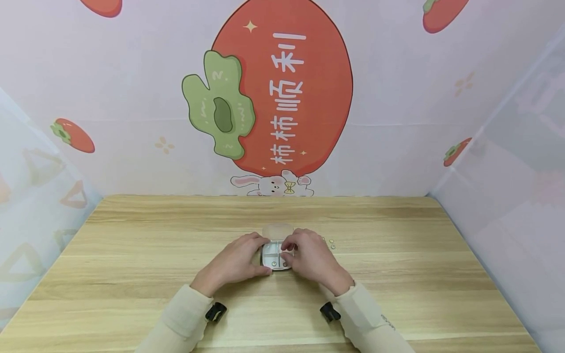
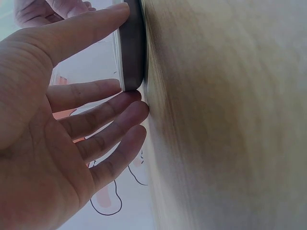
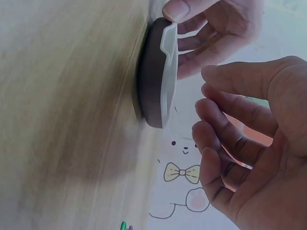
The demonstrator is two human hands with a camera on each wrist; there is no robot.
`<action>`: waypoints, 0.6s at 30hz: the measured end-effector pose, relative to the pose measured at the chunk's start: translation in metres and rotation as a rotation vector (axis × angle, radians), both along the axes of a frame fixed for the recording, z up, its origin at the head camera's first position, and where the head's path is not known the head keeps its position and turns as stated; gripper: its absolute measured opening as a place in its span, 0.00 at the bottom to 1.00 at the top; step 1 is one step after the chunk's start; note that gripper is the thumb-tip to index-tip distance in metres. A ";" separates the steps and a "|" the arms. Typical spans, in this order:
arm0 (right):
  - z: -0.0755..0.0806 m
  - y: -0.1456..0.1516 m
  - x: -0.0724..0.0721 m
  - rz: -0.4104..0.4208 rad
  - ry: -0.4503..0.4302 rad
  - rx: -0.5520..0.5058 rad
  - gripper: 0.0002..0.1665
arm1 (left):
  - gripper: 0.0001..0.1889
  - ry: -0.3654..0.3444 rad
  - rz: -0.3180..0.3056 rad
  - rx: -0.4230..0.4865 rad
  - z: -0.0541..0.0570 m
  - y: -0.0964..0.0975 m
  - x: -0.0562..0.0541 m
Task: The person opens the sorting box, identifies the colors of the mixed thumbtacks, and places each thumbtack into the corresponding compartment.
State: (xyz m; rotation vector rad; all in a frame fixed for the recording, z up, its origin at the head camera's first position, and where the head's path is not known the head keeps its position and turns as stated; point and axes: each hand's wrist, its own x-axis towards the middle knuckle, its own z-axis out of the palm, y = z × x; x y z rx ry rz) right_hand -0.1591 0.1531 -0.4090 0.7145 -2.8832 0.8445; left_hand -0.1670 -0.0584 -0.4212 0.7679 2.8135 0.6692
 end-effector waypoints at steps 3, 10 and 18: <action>0.001 0.002 0.000 -0.005 -0.004 0.004 0.05 | 0.34 -0.008 0.004 0.002 0.000 0.000 0.000; 0.005 0.007 -0.002 -0.027 -0.028 0.016 0.06 | 0.35 -0.021 0.015 0.000 0.000 0.001 0.001; 0.008 0.018 -0.008 -0.052 -0.030 0.005 0.06 | 0.35 -0.041 0.031 -0.005 0.000 0.002 0.002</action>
